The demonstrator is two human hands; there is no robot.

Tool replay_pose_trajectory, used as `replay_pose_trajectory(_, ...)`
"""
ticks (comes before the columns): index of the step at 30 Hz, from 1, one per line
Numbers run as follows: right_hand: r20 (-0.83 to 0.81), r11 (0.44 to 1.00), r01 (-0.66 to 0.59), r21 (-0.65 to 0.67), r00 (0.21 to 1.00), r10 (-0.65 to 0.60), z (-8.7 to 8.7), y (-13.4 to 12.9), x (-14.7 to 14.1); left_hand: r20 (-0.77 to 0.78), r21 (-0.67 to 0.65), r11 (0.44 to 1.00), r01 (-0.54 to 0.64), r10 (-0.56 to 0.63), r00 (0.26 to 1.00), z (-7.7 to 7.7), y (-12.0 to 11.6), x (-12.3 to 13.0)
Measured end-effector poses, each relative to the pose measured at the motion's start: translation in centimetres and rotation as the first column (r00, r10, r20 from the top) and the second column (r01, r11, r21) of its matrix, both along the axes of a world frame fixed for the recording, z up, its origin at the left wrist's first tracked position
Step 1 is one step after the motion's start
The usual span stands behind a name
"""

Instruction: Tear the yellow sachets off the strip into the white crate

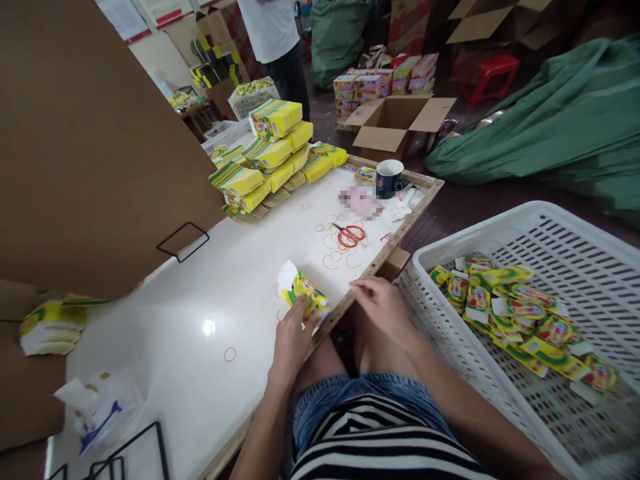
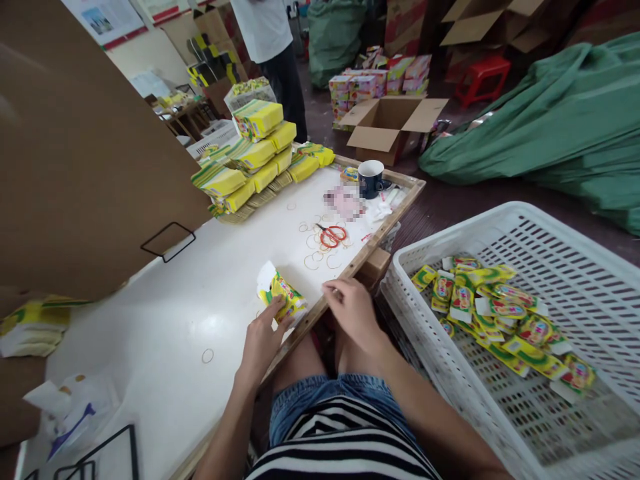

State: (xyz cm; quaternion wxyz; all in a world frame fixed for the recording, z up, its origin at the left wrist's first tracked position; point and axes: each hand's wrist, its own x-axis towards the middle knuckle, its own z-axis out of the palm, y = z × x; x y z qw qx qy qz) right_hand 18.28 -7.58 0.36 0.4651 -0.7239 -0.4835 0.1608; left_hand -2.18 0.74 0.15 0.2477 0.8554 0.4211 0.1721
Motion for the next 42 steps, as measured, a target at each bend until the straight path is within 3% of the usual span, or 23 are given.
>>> replay_pose_trajectory(3,0.054,0.989,-0.104,-0.107,0.992,0.110,-1.4,4.0,-4.0,0.037,-0.016,0.998,0.057,-0.056,0.998,-0.2,-0.7,0.1)
replay_pose_trajectory(6,0.077,0.973,-0.173,-0.150,0.980,0.186,-1.9,6.1,-5.9,0.110,-0.044,0.998,0.045,-0.040,0.993,-0.7,-1.0,0.2)
replay_pose_trajectory(8,0.047,0.979,-0.174,-0.104,0.983,0.180,-2.1,6.4,-6.4,0.180,-0.050,0.999,0.011,-0.002,0.984,-0.9,-1.1,0.1)
replay_pose_trajectory(11,-0.162,0.990,-0.131,0.054,0.977,0.138,-2.3,5.9,-6.5,0.322,-0.060,0.997,-0.047,0.064,0.945,-0.9,-1.2,-0.1)
replay_pose_trajectory(13,-0.299,0.989,-0.088,0.118,0.947,0.120,-2.3,5.2,-6.3,0.482,-0.053,0.984,-0.171,0.175,0.858,-0.5,-1.4,-0.4)
replay_pose_trajectory(15,-0.427,0.987,-0.051,0.151,0.897,0.111,-1.9,4.3,-6.1,0.654,-0.119,0.941,-0.318,0.315,0.688,0.1,-1.3,-0.6)
replay_pose_trajectory(16,-0.495,0.985,-0.044,0.166,0.861,0.122,-1.6,3.9,-6.0,0.704,-0.201,0.923,-0.329,0.369,0.606,0.4,-1.2,-0.6)
replay_pose_trajectory(18,-0.640,0.979,-0.043,0.198,0.751,0.162,-1.0,3.2,-5.8,0.718,-0.415,0.890,-0.187,0.447,0.534,0.9,-0.7,-0.6)
replay_pose_trajectory(20,-0.733,0.978,-0.062,0.201,0.652,0.192,-0.5,2.8,-5.8,0.689,-0.585,0.809,0.050,0.464,0.557,1.2,-0.3,-0.2)
replay_pose_trajectory(23,-0.793,0.975,-0.090,0.204,0.569,0.219,-0.1,2.5,-5.8,0.693,-0.662,0.698,0.274,0.429,0.580,1.4,-0.3,0.8)
replay_pose_trajectory(25,-0.804,0.972,-0.103,0.210,0.548,0.231,-0.1,2.3,-5.8,0.712,-0.650,0.682,0.336,0.391,0.584,1.6,-0.7,1.4)
replay_pose_trajectory(27,-0.804,0.973,-0.113,0.201,0.548,0.230,0.0,2.2,-5.6,0.719,-0.638,0.695,0.332,0.384,0.579,1.7,-1.0,1.9)
replay_pose_trajectory(31,-0.791,0.967,-0.166,0.192,0.557,0.253,0.4,1.7,-5.4,0.675,-0.680,0.704,0.204,0.492,0.551,1.3,-1.0,2.3)
replay_pose_trajectory(34,-0.733,0.977,-0.150,0.153,0.645,0.214,0.3,1.4,-5.4,0.636,-0.703,0.698,0.134,0.533,0.558,0.9,-0.6,2.3)
replay_pose_trajectory(38,-0.555,0.993,-0.016,0.119,0.828,0.080,-0.1,1.1,-5.4,0.627,-0.647,0.760,0.058,0.488,0.607,1.1,-1.1,2.2)
replay_pose_trajectory(40,-0.517,0.989,-0.017,0.150,0.851,0.093,0.0,1.0,-5.2,0.633,-0.603,0.796,0.049,0.440,0.637,1.7,-1.6,2.1)
replay_pose_trajectory(42,-0.511,0.975,-0.105,0.196,0.838,0.193,0.4,0.9,-4.7,0.631,-0.590,0.801,0.099,0.381,0.676,2.3,-2.0,1.8)
